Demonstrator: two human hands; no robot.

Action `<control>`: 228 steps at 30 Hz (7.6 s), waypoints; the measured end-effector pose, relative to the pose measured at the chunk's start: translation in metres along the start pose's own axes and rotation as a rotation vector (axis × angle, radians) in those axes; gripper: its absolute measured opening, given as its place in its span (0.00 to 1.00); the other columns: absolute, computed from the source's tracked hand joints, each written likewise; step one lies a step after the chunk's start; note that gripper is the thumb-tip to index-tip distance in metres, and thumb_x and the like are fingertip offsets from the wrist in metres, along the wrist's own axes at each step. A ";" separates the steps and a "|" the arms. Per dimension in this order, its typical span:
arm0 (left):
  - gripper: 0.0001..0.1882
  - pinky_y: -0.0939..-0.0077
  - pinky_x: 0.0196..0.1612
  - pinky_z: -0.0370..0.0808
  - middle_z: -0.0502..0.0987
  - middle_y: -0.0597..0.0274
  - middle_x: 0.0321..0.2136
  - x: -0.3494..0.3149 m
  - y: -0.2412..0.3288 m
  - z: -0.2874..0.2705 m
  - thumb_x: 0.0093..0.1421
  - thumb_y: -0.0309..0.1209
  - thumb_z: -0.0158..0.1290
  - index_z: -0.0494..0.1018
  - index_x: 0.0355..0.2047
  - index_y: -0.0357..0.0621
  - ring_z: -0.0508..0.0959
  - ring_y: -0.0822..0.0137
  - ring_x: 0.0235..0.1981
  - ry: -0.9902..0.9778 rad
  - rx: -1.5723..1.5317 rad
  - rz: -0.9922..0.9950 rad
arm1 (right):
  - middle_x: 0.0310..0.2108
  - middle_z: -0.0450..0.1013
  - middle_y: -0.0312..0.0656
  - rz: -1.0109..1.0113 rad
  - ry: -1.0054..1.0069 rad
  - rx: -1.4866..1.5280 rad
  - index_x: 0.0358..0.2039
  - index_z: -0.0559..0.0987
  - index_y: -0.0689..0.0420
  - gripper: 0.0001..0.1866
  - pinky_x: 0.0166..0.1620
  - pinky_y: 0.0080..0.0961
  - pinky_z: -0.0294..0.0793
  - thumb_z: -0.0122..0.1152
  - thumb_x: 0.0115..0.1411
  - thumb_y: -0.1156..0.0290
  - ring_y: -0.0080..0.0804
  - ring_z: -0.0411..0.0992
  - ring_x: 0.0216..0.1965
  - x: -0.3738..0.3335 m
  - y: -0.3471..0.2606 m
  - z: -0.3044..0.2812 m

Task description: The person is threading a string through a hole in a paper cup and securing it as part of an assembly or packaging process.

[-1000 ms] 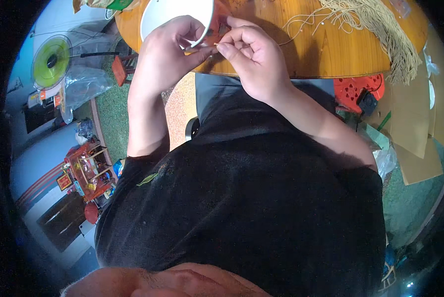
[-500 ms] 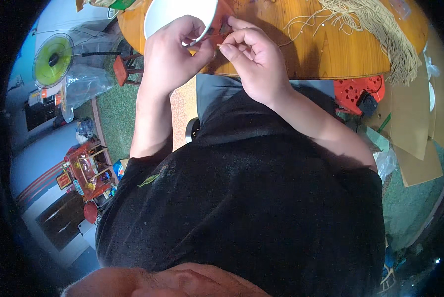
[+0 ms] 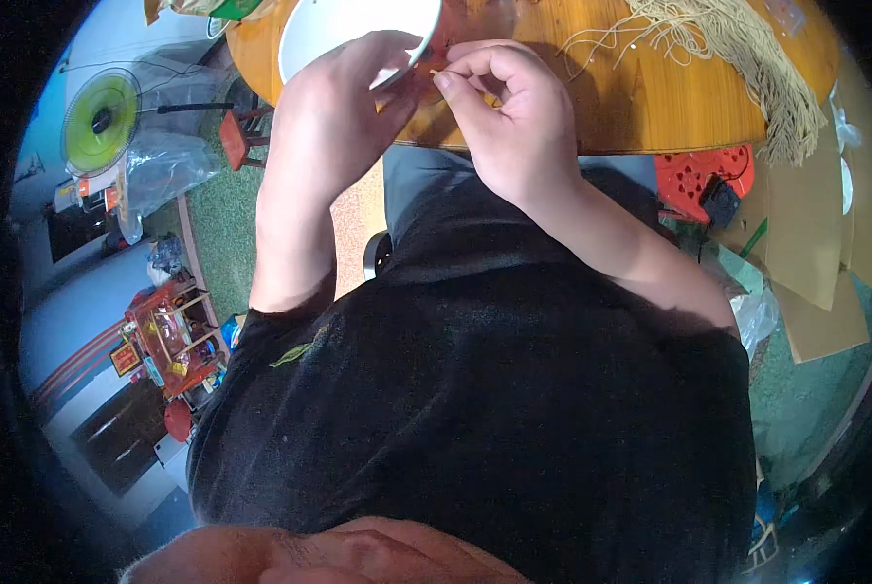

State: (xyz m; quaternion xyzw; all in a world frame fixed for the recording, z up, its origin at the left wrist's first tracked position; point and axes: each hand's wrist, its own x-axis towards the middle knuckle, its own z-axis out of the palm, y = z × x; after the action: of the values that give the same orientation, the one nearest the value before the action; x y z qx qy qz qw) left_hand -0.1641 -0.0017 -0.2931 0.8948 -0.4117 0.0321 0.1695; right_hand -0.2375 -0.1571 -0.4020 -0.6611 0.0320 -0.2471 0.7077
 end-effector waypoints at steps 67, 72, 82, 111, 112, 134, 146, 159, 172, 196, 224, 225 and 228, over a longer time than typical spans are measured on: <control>0.07 0.73 0.43 0.80 0.85 0.61 0.33 0.023 -0.043 -0.020 0.69 0.28 0.61 0.83 0.43 0.37 0.84 0.71 0.36 -0.323 -0.256 0.106 | 0.28 0.82 0.34 0.243 -0.031 0.126 0.40 0.87 0.65 0.09 0.33 0.17 0.74 0.71 0.68 0.70 0.13 0.75 0.29 -0.005 -0.008 0.016; 0.07 0.73 0.43 0.81 0.85 0.60 0.34 0.018 -0.037 -0.026 0.71 0.28 0.59 0.82 0.43 0.37 0.85 0.69 0.37 -0.227 -0.283 0.061 | 0.35 0.81 0.35 0.345 -0.188 0.084 0.44 0.83 0.65 0.07 0.40 0.15 0.79 0.68 0.70 0.74 0.16 0.77 0.34 -0.003 -0.011 0.009; 0.06 0.72 0.43 0.85 0.87 0.54 0.41 -0.011 -0.016 -0.007 0.71 0.24 0.57 0.80 0.45 0.34 0.88 0.66 0.42 0.176 -0.596 -0.081 | 0.32 0.84 0.38 0.135 -0.144 -0.010 0.41 0.85 0.63 0.06 0.39 0.20 0.79 0.70 0.66 0.75 0.18 0.79 0.33 -0.004 -0.018 0.007; 0.08 0.76 0.46 0.81 0.85 0.60 0.37 -0.015 -0.010 -0.005 0.71 0.18 0.56 0.80 0.48 0.34 0.84 0.72 0.40 0.079 -0.395 0.205 | 0.32 0.79 0.40 -0.474 -0.424 -0.783 0.32 0.82 0.54 0.04 0.37 0.40 0.78 0.71 0.59 0.72 0.47 0.80 0.34 0.045 -0.094 -0.038; 0.08 0.76 0.46 0.81 0.85 0.60 0.37 -0.017 -0.009 -0.004 0.71 0.18 0.56 0.80 0.48 0.34 0.84 0.72 0.40 0.082 -0.395 0.202 | 0.31 0.78 0.40 -0.505 -0.445 -0.815 0.33 0.82 0.56 0.03 0.36 0.36 0.76 0.69 0.62 0.72 0.42 0.79 0.33 0.050 -0.097 -0.035; 0.11 0.82 0.40 0.82 0.85 0.63 0.32 -0.011 -0.009 0.002 0.63 0.20 0.67 0.77 0.43 0.35 0.85 0.76 0.35 0.064 -1.033 -0.194 | 0.36 0.80 0.40 -0.822 -0.283 -0.642 0.41 0.86 0.57 0.13 0.39 0.29 0.76 0.78 0.55 0.77 0.35 0.78 0.36 0.064 -0.095 -0.022; 0.15 0.79 0.45 0.85 0.87 0.55 0.37 -0.007 -0.003 -0.008 0.63 0.17 0.65 0.76 0.49 0.33 0.88 0.70 0.39 -0.036 -0.973 -0.308 | 0.32 0.79 0.38 -0.605 -0.014 -0.495 0.37 0.87 0.55 0.13 0.35 0.30 0.76 0.81 0.50 0.77 0.36 0.77 0.32 0.001 -0.046 -0.015; 0.16 0.79 0.45 0.81 0.88 0.61 0.36 -0.014 0.006 -0.012 0.64 0.20 0.66 0.81 0.52 0.33 0.85 0.74 0.38 0.000 -0.838 -0.249 | 0.28 0.80 0.38 -0.274 -0.012 -0.412 0.34 0.88 0.60 0.05 0.32 0.21 0.75 0.75 0.57 0.79 0.25 0.79 0.28 -0.002 -0.055 -0.005; 0.14 0.70 0.43 0.81 0.87 0.58 0.39 -0.017 -0.006 0.009 0.54 0.24 0.72 0.85 0.42 0.41 0.87 0.62 0.40 0.277 -0.330 0.278 | 0.27 0.74 0.30 0.666 -0.093 0.630 0.44 0.86 0.64 0.11 0.33 0.18 0.63 0.68 0.67 0.69 0.15 0.67 0.28 -0.005 -0.054 -0.016; 0.04 0.73 0.41 0.82 0.87 0.56 0.35 -0.025 -0.003 0.008 0.61 0.22 0.67 0.85 0.36 0.39 0.87 0.62 0.37 0.303 -0.323 0.194 | 0.35 0.77 0.37 -0.595 -0.232 -0.569 0.39 0.89 0.55 0.11 0.38 0.27 0.78 0.75 0.55 0.78 0.32 0.78 0.34 0.025 -0.045 -0.037; 0.06 0.64 0.49 0.79 0.84 0.56 0.41 -0.038 -0.003 -0.012 0.60 0.22 0.64 0.81 0.38 0.39 0.84 0.55 0.44 0.043 -0.377 0.319 | 0.30 0.77 0.39 -0.557 -0.277 -0.518 0.39 0.88 0.59 0.06 0.35 0.25 0.75 0.68 0.62 0.81 0.32 0.76 0.32 0.033 -0.065 -0.017; 0.05 0.65 0.49 0.80 0.84 0.54 0.41 -0.036 -0.005 -0.014 0.62 0.22 0.63 0.81 0.39 0.38 0.85 0.55 0.43 0.025 -0.488 0.282 | 0.30 0.77 0.39 -0.559 -0.277 -0.515 0.39 0.88 0.59 0.06 0.35 0.25 0.75 0.68 0.62 0.81 0.32 0.76 0.32 0.033 -0.065 -0.017; 0.04 0.71 0.49 0.81 0.85 0.57 0.39 -0.036 0.005 -0.022 0.69 0.24 0.60 0.80 0.41 0.35 0.85 0.67 0.43 0.020 -0.608 -0.045 | 0.31 0.77 0.39 -0.588 -0.309 -0.485 0.39 0.87 0.60 0.06 0.35 0.25 0.75 0.69 0.62 0.81 0.31 0.76 0.32 0.033 -0.065 -0.018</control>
State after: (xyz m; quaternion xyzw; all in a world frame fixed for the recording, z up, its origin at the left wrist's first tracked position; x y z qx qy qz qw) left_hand -0.1894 0.0284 -0.2778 0.8118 -0.3807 -0.0877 0.4341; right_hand -0.2352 -0.1868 -0.3327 -0.8190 -0.2076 -0.3220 0.4272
